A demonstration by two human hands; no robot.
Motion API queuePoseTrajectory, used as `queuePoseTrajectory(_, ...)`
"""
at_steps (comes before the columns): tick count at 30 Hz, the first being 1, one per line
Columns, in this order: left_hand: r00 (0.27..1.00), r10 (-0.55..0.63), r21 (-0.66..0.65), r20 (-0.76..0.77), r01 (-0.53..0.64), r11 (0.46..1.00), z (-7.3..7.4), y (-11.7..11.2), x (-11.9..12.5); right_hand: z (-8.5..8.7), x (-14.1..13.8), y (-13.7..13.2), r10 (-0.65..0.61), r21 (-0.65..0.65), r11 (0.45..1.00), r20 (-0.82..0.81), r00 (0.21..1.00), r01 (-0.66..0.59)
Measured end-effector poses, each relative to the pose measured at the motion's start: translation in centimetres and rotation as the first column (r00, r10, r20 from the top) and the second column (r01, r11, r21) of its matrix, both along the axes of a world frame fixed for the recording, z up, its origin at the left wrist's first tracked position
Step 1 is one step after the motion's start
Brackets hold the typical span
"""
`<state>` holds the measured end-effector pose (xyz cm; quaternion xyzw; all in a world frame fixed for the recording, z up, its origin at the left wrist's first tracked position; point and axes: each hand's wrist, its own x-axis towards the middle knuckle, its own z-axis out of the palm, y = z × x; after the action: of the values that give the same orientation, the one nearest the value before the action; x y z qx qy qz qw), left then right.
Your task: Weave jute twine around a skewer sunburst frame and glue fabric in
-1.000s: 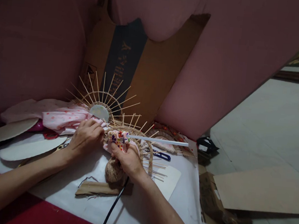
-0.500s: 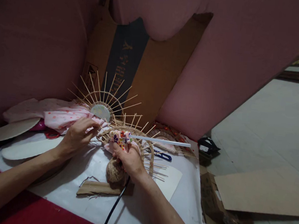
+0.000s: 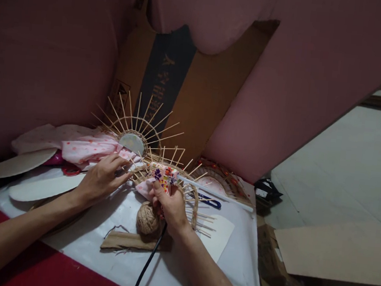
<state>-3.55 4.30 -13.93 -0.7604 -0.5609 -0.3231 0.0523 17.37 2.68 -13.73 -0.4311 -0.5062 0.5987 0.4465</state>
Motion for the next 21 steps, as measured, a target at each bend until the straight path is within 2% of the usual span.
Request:
queuePoseTrajectory(4, 0.998, 0.066, -0.003, -0.025, -0.066, 0.998, 0.08, -0.23, 0.16, -0.02, -0.33, -0.31, -0.066, 0.017, 0.998, -0.118, 0.991, 0.068)
queuePoseTrajectory(10, 0.989, 0.112, -0.021, -0.096, -0.115, 0.993, 0.49, -0.63, 0.37, -0.3, -0.35, -0.38, -0.117, 0.033, 0.992, -0.179, 0.977, 0.125)
queuePoseTrajectory(14, 0.981, 0.164, -0.059, -0.102, -0.171, 0.984, 0.65, -0.84, 0.67, -0.53, -0.28, -0.31, -0.11, 0.044, 0.992, -0.18, 0.978, 0.12)
queuePoseTrajectory(21, 0.992, 0.124, -0.081, -0.025, -0.125, 0.989, 0.6, -0.89, 0.71, -0.7, -0.2, -0.38, -0.101, 0.051, 0.992, -0.179, 0.979, 0.112)
